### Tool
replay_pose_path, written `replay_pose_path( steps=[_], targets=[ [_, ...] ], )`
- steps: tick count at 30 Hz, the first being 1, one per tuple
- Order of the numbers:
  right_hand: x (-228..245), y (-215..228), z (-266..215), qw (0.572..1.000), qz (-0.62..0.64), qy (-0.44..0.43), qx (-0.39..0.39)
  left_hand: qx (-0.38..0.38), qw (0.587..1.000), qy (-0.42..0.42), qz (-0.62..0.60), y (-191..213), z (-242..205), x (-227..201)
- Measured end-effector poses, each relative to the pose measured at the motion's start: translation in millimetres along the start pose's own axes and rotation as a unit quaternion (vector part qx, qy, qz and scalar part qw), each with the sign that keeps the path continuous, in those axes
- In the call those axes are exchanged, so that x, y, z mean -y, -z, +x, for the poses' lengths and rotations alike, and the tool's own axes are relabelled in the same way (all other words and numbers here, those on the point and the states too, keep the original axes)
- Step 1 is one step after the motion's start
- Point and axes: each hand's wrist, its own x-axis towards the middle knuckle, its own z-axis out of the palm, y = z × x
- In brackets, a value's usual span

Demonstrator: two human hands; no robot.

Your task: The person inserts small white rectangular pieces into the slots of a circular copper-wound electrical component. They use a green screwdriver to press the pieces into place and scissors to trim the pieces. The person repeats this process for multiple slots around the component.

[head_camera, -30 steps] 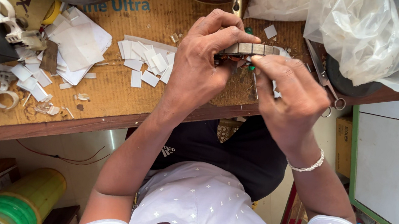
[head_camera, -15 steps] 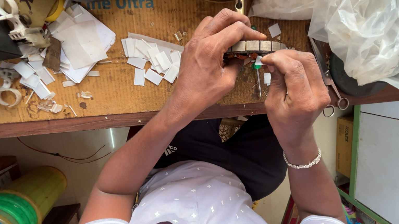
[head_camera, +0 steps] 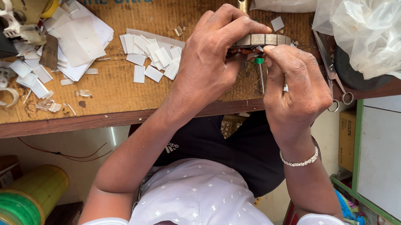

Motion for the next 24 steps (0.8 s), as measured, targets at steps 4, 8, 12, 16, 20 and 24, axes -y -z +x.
replay_pose_path(
  steps=[4, 8, 12, 16, 20, 24],
  targets=[
    [1.7, 4.1, 0.2, 1.000, -0.005, 0.007, 0.013, 0.029, 0.999, -0.018, 0.009, 6.6, 2.0, 0.9],
    [1.9, 7.4, 3.7, 0.999, 0.025, 0.005, 0.033, 0.069, 0.991, 0.044, -0.110, 21.2, -2.7, 5.6],
    [-2.8, 11.2, 13.8, 0.997, 0.038, 0.019, 0.066, 0.075, 0.990, 0.075, -0.097, 24.4, -8.4, 5.1],
    [-10.6, 16.6, 22.6, 0.993, 0.075, 0.027, 0.091, 0.096, 0.991, 0.080, -0.047, 25.8, -6.5, 4.4],
    [-15.0, 21.9, 26.3, 0.989, 0.078, 0.038, 0.122, 0.104, 0.994, 0.041, 0.009, 26.1, -2.9, 2.8],
    [-18.1, 27.4, 33.6, 0.983, 0.080, 0.072, 0.151, 0.097, 0.993, 0.059, 0.039, 28.0, -1.7, -2.5]
  ],
)
